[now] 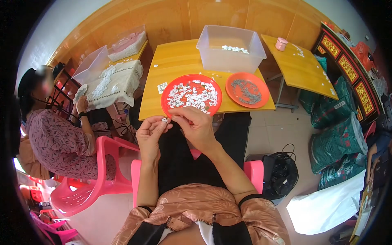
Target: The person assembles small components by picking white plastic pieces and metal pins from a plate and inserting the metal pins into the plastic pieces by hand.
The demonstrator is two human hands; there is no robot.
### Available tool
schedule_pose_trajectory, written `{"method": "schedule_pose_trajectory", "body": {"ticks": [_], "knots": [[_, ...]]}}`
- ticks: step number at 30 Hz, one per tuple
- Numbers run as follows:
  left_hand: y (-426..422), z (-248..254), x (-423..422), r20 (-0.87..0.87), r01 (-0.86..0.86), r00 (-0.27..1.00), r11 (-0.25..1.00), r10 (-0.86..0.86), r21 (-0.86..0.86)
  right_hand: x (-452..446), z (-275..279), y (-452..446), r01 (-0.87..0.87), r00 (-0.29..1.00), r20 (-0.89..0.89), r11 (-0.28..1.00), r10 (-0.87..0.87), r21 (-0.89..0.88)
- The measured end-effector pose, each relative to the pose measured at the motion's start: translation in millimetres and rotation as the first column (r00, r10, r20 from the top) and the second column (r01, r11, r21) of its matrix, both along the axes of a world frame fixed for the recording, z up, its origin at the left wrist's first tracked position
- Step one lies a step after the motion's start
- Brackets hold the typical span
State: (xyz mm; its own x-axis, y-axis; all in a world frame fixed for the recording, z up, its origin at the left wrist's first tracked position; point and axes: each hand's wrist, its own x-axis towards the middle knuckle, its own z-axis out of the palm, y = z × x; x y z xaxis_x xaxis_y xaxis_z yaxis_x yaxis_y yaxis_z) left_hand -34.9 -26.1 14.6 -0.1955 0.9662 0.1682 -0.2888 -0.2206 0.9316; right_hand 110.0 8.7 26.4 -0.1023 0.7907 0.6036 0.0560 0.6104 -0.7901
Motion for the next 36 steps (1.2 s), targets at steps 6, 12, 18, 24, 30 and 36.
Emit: {"method": "schedule_pose_trajectory", "body": {"ticks": [6, 12, 18, 24, 30, 36], "knots": [[0.2, -0.4, 2.6, 0.008, -0.029, 1.000, 0.999, 0.029, 0.034, -1.2, -2.1, 1.4, -0.015, 0.998, 0.059, 0.991, 0.007, 0.134], [-1.0, 3.0, 1.0, 0.007, -0.018, 1.000, 1.000, 0.018, 0.019, -2.0, -3.7, -1.9, -0.043, 0.998, 0.050, 0.996, 0.039, 0.079], [-0.4, 1.0, -1.7, 0.051, -0.014, 0.999, 1.000, 0.014, -0.005, -3.6, -4.3, -3.0, -0.035, 0.999, 0.042, 0.998, 0.032, 0.054], [0.0, -1.4, -0.8, 0.045, -0.026, 0.999, 1.000, 0.026, -0.002, -5.0, -6.9, -3.0, -0.041, 0.999, 0.009, 0.999, 0.041, 0.034], [-1.4, 2.3, 2.7, 0.011, -0.041, 0.999, 0.999, 0.041, 0.033, -4.6, -4.9, -4.2, -0.022, 0.998, 0.059, 0.997, 0.018, 0.070], [-1.2, 1.8, 2.8, -0.021, -0.053, 0.998, 0.998, 0.054, 0.039, -7.6, -3.3, -7.1, -0.002, 0.999, 0.033, 0.998, 0.000, 0.061]]}}
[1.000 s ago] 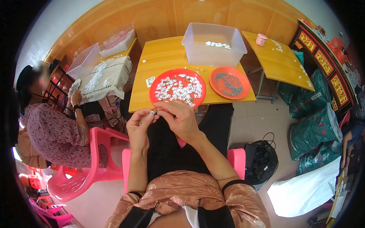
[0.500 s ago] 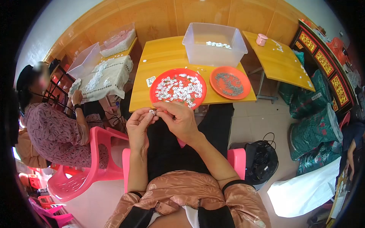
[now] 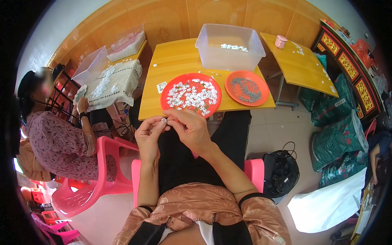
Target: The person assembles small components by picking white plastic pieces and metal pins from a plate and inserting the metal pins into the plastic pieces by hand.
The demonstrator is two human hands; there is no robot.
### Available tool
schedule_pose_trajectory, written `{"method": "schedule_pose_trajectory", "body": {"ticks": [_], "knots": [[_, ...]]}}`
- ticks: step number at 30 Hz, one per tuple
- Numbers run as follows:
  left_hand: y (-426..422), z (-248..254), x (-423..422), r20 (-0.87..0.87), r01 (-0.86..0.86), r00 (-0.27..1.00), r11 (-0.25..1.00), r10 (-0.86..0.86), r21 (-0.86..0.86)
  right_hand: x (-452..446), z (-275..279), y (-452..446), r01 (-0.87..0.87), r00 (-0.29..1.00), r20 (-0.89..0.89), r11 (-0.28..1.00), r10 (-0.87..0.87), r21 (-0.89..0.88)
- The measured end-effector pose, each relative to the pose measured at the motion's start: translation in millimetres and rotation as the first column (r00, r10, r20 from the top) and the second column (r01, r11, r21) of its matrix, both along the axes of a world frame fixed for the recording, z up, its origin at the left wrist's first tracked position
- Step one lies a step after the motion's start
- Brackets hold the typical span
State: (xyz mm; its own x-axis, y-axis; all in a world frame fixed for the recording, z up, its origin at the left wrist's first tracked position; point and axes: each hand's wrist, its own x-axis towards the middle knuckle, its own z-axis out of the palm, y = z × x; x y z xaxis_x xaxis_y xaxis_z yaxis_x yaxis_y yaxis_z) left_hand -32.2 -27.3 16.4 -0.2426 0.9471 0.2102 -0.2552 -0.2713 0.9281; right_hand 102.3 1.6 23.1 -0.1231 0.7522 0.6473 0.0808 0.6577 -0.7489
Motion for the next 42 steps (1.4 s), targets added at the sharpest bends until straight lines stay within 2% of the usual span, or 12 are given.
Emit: {"method": "schedule_pose_trajectory", "body": {"ticks": [4, 9, 12, 21, 25, 28, 33, 34, 35, 39, 41, 42], "knots": [[1, -3, 0, -0.032, -0.016, 0.999, 1.000, 0.017, 0.018, -2, -5, 1, 0.007, 1.000, -0.007, 1.000, -0.007, 0.011], [1, -6, 3, -0.055, -0.032, 0.998, 0.999, 0.034, 0.031, -3, -4, -2, -0.047, 0.995, -0.096, 0.994, 0.038, -0.100], [2, -10, 5, 0.014, -0.032, 0.999, 0.999, 0.032, -0.007, -1, -10, 2, -0.093, 0.985, -0.158, 0.980, 0.065, -0.177], [7, -20, 2, 0.080, -0.043, 0.996, 0.995, 0.050, -0.085, -6, -20, 5, -0.104, 0.976, -0.203, 0.984, 0.074, -0.142], [9, -21, 0, 0.207, 0.024, 0.978, 0.987, 0.010, -0.159, -6, -16, 6, -0.085, 0.979, -0.194, 0.987, 0.057, -0.138], [12, -22, -3, 0.305, 0.076, 0.952, 0.979, -0.015, -0.189, 3, -14, 14, -0.079, 0.993, -0.099, 0.987, 0.065, -0.138], [13, -22, -10, 0.360, 0.087, 0.933, 0.976, -0.011, -0.198, 51, -33, 68, 0.317, 0.942, 0.180, 0.929, -0.284, -0.192], [14, -24, -11, 0.376, 0.092, 0.926, 0.978, -0.014, -0.188, 62, -28, 78, 0.432, 0.868, 0.337, 0.888, -0.364, -0.155], [15, -24, -11, 0.391, 0.098, 0.920, 0.979, -0.021, -0.178, 73, -42, 94, 0.490, 0.809, 0.387, 0.872, -0.443, -0.026], [15, -24, -11, 0.423, 0.118, 0.906, 0.973, -0.024, -0.197, 80, -55, 127, 0.515, 0.714, 0.565, 0.857, -0.414, -0.022], [14, -23, -11, 0.447, 0.151, 0.893, 0.972, -0.057, -0.178, 77, -64, 138, 0.418, 0.615, 0.681, 0.897, -0.398, 0.146], [13, -22, -11, 0.447, 0.150, 0.893, 0.973, -0.056, -0.177, 75, -64, 143, 0.417, 0.616, 0.680, 0.897, -0.398, 0.147]]}}
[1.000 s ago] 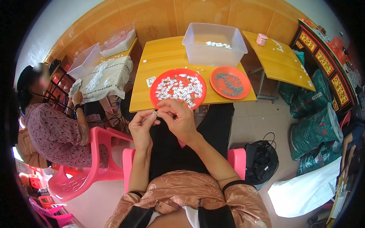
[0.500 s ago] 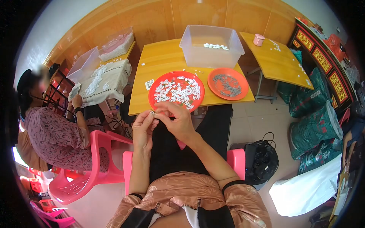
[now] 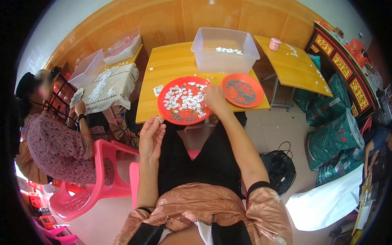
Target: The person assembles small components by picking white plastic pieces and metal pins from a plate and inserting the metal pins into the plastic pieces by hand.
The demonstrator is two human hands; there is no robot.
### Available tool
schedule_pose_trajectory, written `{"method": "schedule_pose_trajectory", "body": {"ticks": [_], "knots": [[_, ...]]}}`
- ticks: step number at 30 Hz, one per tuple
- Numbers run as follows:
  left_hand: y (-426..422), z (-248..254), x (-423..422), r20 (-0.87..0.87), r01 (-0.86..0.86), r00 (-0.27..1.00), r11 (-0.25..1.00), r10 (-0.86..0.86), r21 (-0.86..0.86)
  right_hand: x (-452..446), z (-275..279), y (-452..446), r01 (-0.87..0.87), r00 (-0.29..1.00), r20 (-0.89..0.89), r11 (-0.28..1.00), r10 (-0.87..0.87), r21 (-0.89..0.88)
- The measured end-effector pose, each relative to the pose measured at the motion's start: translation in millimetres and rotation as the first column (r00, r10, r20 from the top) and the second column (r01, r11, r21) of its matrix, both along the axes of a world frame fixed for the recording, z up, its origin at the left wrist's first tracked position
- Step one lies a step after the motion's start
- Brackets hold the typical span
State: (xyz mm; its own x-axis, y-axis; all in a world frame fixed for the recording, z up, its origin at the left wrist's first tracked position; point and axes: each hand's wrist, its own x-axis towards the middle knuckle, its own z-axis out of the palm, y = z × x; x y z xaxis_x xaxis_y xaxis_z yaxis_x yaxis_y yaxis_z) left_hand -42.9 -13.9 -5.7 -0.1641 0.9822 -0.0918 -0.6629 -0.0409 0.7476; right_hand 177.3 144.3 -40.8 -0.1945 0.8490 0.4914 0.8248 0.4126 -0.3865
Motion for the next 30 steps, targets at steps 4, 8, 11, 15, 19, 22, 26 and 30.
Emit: {"method": "schedule_pose_trajectory", "body": {"ticks": [4, 8, 11, 15, 19, 22, 26, 30], "knots": [[-1, 4, 0, 0.001, 0.008, 1.000, 1.000, -0.008, -0.005, -2, -8, 21, -0.123, 0.971, 0.172, 0.964, 0.166, -0.237], [0, 1, 0, 0.017, 0.016, 1.000, 1.000, -0.016, 0.008, -1, -1, 30, -0.142, 0.971, 0.123, 0.908, 0.205, -0.394], [-2, 5, 2, 0.016, 0.022, 1.000, 1.000, -0.022, 0.003, 1, -5, 40, -0.144, 0.953, 0.191, 0.904, 0.236, -0.402], [-2, 3, 2, 0.019, 0.026, 0.999, 1.000, -0.026, 0.009, -4, 0, 42, -0.104, 0.945, 0.225, 0.872, 0.236, -0.479], [-1, 3, 2, 0.017, 0.028, 0.999, 1.000, -0.028, 0.005, -5, -2, 39, -0.133, 0.944, 0.232, 0.916, 0.233, -0.379], [-1, 4, 1, 0.011, 0.023, 1.000, 1.000, -0.023, -0.001, -8, 2, 27, -0.166, 0.975, 0.094, 0.940, 0.202, -0.299], [-2, 4, 5, 0.001, 0.001, 1.000, 1.000, -0.001, 0.017, -16, 22, -10, -0.462, 0.718, -0.695, 0.731, -0.023, -0.501], [-5, 6, 14, -0.108, 0.000, 0.994, 0.999, 0.004, 0.044, -31, 53, -74, -0.709, 0.393, -0.907, 0.577, -0.153, -0.405]]}}
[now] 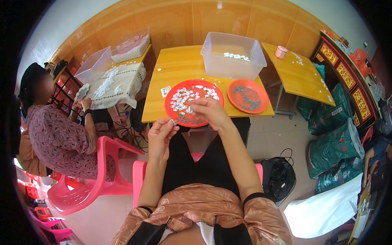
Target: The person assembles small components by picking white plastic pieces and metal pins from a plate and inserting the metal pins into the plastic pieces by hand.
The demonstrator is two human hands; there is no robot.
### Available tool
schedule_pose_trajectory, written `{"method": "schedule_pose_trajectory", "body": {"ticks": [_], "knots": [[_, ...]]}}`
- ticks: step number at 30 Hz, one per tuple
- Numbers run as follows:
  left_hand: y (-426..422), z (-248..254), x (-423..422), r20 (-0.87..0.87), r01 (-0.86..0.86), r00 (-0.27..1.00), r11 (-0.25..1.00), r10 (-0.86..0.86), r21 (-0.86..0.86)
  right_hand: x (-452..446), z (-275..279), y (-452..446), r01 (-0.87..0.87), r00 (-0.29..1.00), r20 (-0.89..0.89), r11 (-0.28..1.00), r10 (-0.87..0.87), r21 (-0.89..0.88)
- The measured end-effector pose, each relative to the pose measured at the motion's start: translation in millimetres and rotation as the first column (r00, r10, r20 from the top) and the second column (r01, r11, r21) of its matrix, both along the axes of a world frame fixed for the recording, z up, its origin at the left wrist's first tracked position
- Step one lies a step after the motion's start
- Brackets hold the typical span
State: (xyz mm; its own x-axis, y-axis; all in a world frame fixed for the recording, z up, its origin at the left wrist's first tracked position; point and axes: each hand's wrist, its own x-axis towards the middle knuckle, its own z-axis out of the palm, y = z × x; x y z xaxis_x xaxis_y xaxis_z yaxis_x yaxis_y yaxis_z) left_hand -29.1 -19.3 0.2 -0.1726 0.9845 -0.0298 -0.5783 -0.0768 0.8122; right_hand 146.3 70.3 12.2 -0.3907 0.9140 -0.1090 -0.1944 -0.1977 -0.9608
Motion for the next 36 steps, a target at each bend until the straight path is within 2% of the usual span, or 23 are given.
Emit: {"method": "schedule_pose_trajectory", "body": {"ticks": [2, 3, 8, 16, 27, 30, 36], "knots": [[-3, 3, 5, -0.084, -0.003, 0.996, 0.999, 0.007, 0.052, -4, 0, -18, -0.080, 0.968, -0.241, 0.997, 0.073, -0.021], [-5, 4, 6, -0.086, -0.002, 0.996, 0.999, 0.006, 0.049, -6, 2, -25, -0.083, 0.964, -0.257, 0.996, 0.070, -0.040], [-8, 6, 9, -0.150, 0.002, 0.989, 0.996, 0.010, 0.085, -9, 1, -38, -0.106, 0.962, -0.256, 0.994, 0.097, -0.019], [-8, 9, 8, -0.161, 0.014, 0.987, 0.997, -0.001, 0.078, -14, 3, -44, -0.089, 0.963, -0.248, 0.993, 0.105, 0.075], [-8, 11, 9, -0.254, -0.007, 0.967, 0.994, 0.034, 0.107, -14, 15, -53, -0.020, 1.000, -0.009, 0.968, 0.023, 0.252], [-8, 11, 9, -0.247, -0.013, 0.968, 0.994, 0.038, 0.105, -17, 17, -56, 0.003, 1.000, -0.030, 0.958, 0.006, 0.287], [-8, 10, 8, -0.203, 0.019, 0.979, 0.996, -0.002, 0.085, -13, 15, -53, -0.015, 0.998, -0.054, 0.979, 0.026, 0.204]]}}
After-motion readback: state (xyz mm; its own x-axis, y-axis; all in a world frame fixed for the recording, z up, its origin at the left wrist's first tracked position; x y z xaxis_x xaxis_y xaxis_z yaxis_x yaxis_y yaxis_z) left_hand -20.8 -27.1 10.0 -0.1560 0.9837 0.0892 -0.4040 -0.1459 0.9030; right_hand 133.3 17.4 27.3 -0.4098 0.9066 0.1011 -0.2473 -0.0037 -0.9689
